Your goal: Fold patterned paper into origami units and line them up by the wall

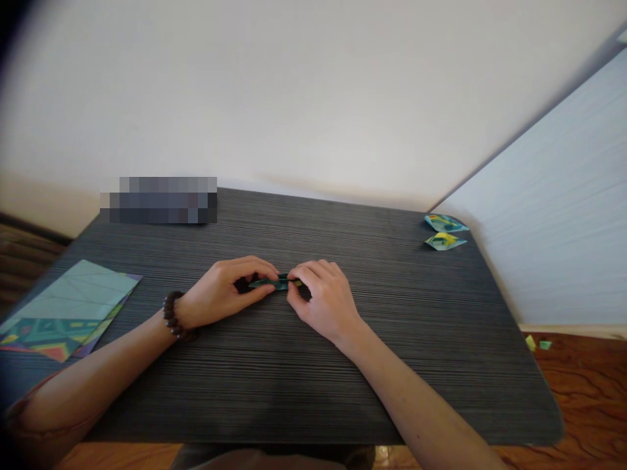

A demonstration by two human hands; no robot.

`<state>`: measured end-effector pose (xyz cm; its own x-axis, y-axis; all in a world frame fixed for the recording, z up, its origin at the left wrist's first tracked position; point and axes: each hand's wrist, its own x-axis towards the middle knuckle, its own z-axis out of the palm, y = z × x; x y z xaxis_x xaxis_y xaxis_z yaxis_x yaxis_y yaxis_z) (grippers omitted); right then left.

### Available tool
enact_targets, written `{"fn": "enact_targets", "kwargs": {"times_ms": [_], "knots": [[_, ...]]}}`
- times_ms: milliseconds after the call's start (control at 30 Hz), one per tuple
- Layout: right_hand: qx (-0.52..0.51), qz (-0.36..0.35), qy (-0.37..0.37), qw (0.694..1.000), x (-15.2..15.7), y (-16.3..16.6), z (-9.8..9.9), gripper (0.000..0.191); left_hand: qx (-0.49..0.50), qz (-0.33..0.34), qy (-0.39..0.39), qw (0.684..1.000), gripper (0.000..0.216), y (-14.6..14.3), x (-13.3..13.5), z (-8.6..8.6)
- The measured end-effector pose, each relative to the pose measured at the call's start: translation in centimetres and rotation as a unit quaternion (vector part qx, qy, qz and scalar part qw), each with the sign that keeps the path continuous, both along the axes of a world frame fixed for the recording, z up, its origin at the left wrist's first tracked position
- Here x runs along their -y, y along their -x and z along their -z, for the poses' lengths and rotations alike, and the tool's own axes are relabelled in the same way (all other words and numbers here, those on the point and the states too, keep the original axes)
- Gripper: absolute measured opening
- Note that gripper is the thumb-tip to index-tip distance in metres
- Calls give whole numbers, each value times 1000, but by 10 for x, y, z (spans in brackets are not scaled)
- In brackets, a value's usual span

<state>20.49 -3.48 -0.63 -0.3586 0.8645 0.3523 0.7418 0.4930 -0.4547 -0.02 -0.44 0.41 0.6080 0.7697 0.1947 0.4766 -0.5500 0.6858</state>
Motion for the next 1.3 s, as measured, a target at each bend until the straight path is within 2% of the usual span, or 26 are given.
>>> {"fn": "enact_targets", "kwargs": {"times_ms": [300, 533, 733, 833, 1033, 1300], "knots": [[10, 43, -12, 999, 3, 4, -6, 7, -15, -7, -56, 998, 13, -4, 1, -4], [6, 43, 8, 999, 0, 3, -8, 9, -192, 56, -85, 976, 20, -6, -5, -22], [33, 29, 32, 999, -1, 1, -10, 8, -291, 58, -97, 950, 18, -17, -6, -32], [66, 17, 26, 997, -1, 1, -10, 14, -294, 40, -97, 950, 16, -21, -5, -30], [124, 17, -20, 992, 1, 2, -11, 15, -258, 33, -91, 961, 17, -21, -3, -23], [91, 21, 32, 995, 0, 3, -7, 16, -254, -3, -112, 961, 15, -21, 1, -18]]}}
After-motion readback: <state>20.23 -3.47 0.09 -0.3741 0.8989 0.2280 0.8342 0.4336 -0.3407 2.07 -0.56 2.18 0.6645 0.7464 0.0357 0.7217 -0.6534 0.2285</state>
